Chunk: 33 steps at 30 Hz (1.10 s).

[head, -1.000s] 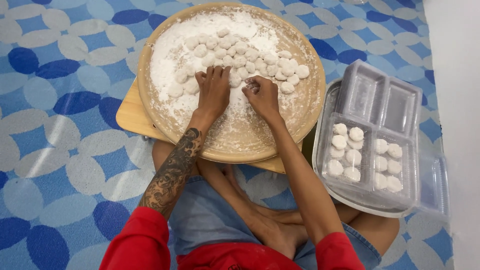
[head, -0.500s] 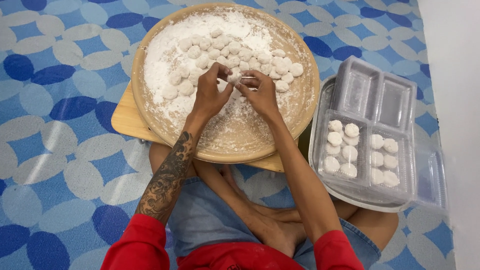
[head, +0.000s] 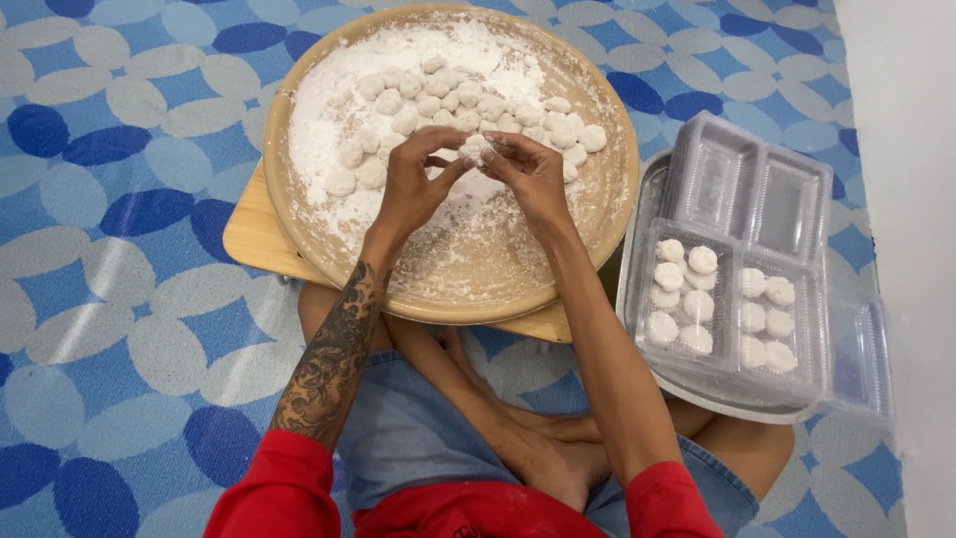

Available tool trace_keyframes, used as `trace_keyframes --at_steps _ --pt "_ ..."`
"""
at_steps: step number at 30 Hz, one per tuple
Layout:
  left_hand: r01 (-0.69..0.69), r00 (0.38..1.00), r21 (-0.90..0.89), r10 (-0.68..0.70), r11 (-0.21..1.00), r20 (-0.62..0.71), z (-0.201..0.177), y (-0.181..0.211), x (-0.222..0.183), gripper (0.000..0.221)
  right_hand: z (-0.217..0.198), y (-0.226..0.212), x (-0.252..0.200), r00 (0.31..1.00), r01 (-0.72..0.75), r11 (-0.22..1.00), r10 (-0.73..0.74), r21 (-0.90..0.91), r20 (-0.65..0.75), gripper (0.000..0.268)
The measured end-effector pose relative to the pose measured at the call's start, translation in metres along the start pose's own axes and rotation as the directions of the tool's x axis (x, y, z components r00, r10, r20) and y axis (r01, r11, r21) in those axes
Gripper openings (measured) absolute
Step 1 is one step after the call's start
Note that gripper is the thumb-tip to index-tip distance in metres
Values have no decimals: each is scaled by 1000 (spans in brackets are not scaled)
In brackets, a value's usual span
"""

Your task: A person sitting on the floor picks up small dough balls from a large wooden tray covered in flour and places them into a plastic container.

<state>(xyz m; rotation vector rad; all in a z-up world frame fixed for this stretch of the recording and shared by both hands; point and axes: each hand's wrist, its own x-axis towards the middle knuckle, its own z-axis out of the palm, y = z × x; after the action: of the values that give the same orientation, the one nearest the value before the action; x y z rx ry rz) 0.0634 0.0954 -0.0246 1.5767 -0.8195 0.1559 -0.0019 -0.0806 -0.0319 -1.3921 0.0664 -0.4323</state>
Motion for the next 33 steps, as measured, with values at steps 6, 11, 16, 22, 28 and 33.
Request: trace_keyframes --at_steps 6,11,16,22,28,33 --pt "15 1000 -115 -13 993 16 2 0 0 32 1 -3 0 1000 -28 1000 28 13 -10 30" --pt "38 998 -159 -44 986 -34 0 2 0 29 4 -5 -3 999 -32 999 31 35 11 30" --pt "50 997 -156 -59 987 -53 3 19 1 17 2 -5 -3 1000 -17 998 18 67 -21 36" --pt "36 995 -179 -51 983 -82 3 16 -1 21 5 -2 -5 999 -26 999 24 46 49 36" --pt "110 993 -219 -116 969 -13 4 6 -1 20 1 -4 -6 999 -44 997 46 70 -26 38" --pt "85 993 -194 -99 977 -62 3 15 -3 19 7 -5 -9 999 -34 998 33 49 15 35"
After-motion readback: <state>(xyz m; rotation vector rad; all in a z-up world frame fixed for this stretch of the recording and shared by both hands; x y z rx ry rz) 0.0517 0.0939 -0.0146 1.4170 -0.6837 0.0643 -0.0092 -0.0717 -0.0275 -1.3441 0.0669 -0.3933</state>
